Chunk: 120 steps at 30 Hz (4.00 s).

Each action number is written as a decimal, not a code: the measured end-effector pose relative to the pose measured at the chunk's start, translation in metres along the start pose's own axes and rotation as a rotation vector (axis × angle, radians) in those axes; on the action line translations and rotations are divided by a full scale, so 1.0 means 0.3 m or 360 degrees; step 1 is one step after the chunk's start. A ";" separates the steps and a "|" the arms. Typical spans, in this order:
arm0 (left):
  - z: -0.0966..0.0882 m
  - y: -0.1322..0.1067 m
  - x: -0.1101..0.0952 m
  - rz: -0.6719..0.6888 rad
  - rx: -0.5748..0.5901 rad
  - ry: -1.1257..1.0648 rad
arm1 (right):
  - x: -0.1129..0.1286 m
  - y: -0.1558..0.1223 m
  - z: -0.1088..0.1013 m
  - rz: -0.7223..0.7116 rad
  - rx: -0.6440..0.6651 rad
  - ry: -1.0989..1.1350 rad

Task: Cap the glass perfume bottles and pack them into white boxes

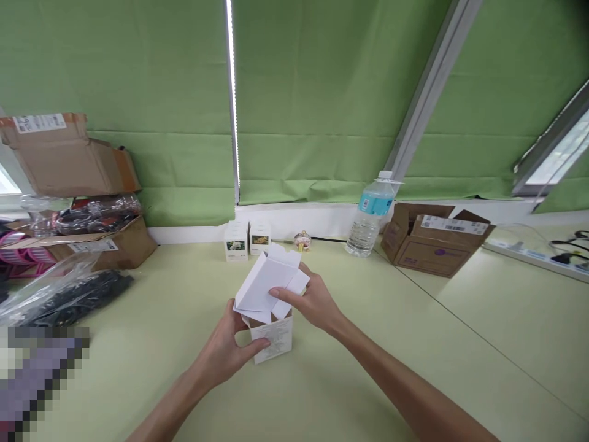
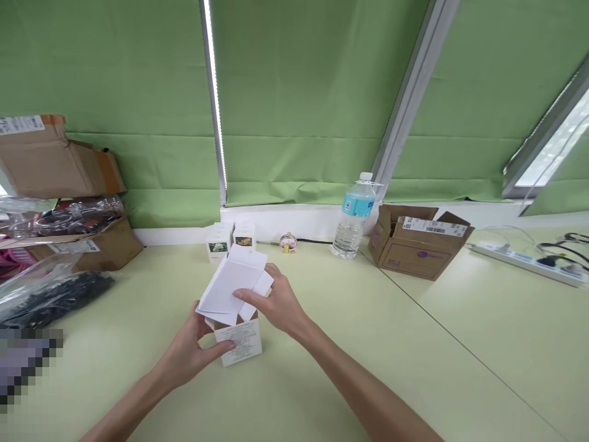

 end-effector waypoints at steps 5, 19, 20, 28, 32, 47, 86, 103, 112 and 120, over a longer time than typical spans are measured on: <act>-0.007 -0.005 0.030 0.0045 -0.0079 0.0098 | 0.078 0.006 -0.046 -0.0205 0.0063 -0.0361; -0.019 -0.031 -0.010 0.0697 -0.0336 0.0394 | 0.068 0.010 -0.037 -0.0188 0.0246 -0.0521; -0.017 -0.029 -0.013 0.0684 -0.0309 0.0430 | 0.076 0.007 -0.033 -0.0184 0.0267 -0.0545; -0.013 -0.017 -0.026 0.0617 -0.0180 0.0562 | 0.078 -0.001 0.002 -0.0116 0.0302 -0.0450; -0.029 -0.018 -0.004 0.0440 -0.0272 0.0524 | 0.079 0.001 0.014 -0.0144 0.0276 -0.0479; -0.029 -0.019 -0.002 0.0391 -0.0257 0.0417 | 0.117 0.001 0.016 -0.0300 0.0261 -0.0617; -0.015 -0.015 -0.031 0.0520 -0.0212 0.0687 | 0.112 -0.089 0.097 -0.0455 0.0562 -0.1389; -0.050 -0.010 -0.005 0.0323 -0.0261 0.0593 | 0.164 -0.085 0.099 -0.0481 0.0507 -0.1369; -0.256 0.051 0.105 0.0101 -0.0556 0.0283 | 0.114 -0.062 0.063 -0.0278 0.0522 -0.1296; -0.259 0.095 0.238 -0.0101 -0.0181 0.0051 | 0.024 -0.034 0.048 -0.0163 0.0647 -0.1144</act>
Point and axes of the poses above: each hand's wrist, its own y-axis towards the middle knuckle, its own z-axis out of the palm, x = y × z, the point moved 8 cm from there along y, towards the middle knuckle, and after that the axes turned 7 degrees about x, right-handed, at the moved point
